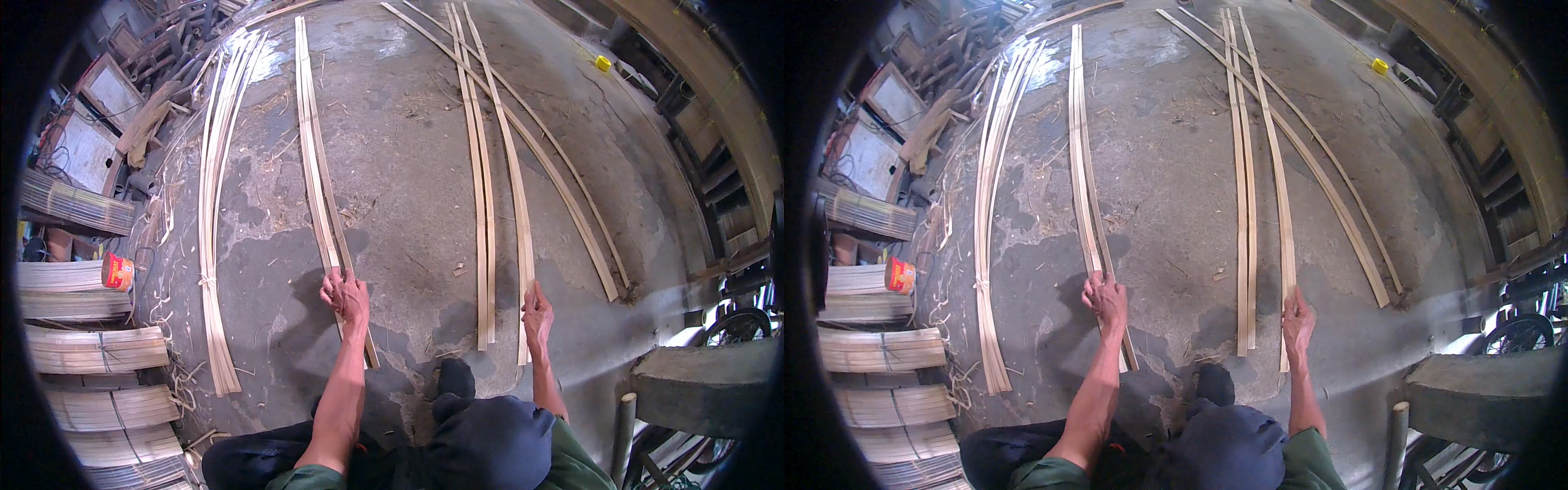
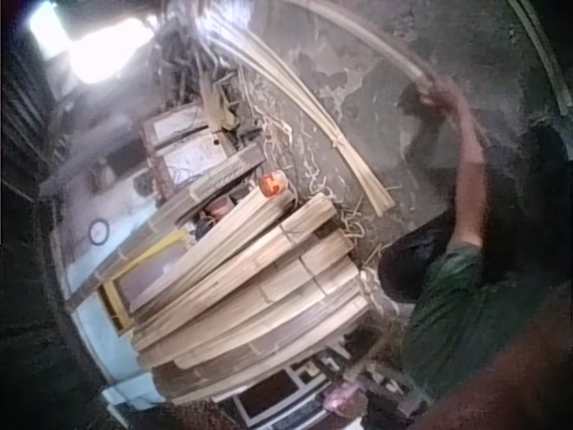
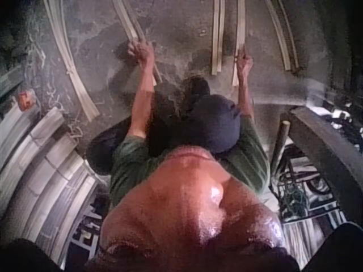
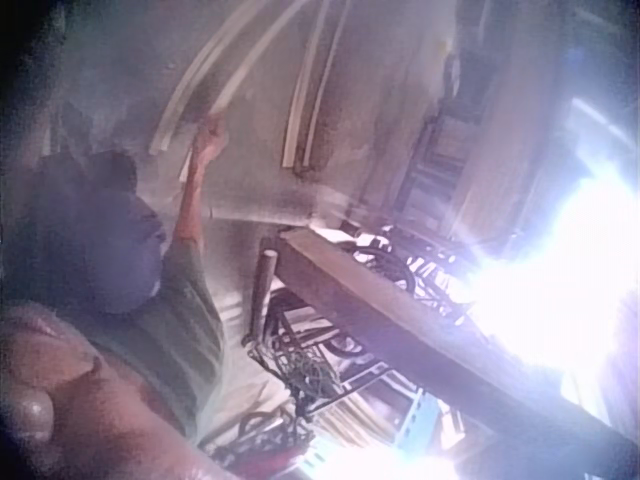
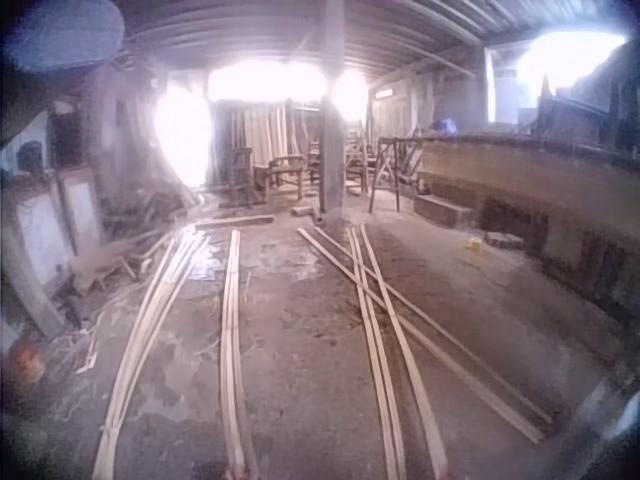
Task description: The person sits on the floor and sorts long, thin bamboo strips by hand. They pick up individual strips, align them, and place them into a neat pile. The person also unties a bundle of bamboo strips and adds them to the sorted pile.
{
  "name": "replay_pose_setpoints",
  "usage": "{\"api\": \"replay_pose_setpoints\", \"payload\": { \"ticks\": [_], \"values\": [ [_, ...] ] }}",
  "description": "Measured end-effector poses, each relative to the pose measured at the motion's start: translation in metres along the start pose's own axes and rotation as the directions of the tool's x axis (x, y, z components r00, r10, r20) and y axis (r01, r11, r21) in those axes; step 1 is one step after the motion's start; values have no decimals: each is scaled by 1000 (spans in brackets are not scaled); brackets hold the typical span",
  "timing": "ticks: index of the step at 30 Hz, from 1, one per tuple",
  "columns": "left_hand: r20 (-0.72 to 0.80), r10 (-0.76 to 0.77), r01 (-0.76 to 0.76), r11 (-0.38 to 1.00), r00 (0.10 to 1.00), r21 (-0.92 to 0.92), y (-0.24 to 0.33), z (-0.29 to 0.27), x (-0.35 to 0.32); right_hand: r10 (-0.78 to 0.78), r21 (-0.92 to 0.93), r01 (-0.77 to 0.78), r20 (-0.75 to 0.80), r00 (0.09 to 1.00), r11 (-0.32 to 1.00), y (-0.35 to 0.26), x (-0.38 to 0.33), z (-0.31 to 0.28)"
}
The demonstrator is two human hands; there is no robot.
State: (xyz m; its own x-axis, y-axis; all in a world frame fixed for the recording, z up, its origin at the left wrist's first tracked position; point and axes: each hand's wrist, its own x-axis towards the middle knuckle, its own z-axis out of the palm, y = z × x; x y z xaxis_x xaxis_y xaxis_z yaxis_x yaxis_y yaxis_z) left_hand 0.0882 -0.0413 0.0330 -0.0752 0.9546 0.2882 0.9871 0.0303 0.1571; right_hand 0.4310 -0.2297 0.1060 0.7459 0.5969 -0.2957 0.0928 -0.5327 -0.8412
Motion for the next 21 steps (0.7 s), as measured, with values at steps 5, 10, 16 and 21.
{"api": "replay_pose_setpoints", "payload": {
  "ticks": [5, 10, 16, 21],
  "values": [
    [101, 38, -21, 986, 994, -168, 31, -8, 2, -701, -600, 568, 16, 713, 564, 54, 12, 21],
    [240, 20, 149, 734, 971, -663, 70, -17, -9, -487, 39, 530, 458, 744, 847, -10, -76, 126],
    [84, 114, 2, 581, 990, -814, 98, -17, -21, 42, 77, -110, 600, 799, 991, -20, -73, 158],
    [-90, 47, -97, 685, 995, -722, 65, -22, 2, -241, 374, 163, 171, 955, 913, -68, -47, 98]
  ]
}}
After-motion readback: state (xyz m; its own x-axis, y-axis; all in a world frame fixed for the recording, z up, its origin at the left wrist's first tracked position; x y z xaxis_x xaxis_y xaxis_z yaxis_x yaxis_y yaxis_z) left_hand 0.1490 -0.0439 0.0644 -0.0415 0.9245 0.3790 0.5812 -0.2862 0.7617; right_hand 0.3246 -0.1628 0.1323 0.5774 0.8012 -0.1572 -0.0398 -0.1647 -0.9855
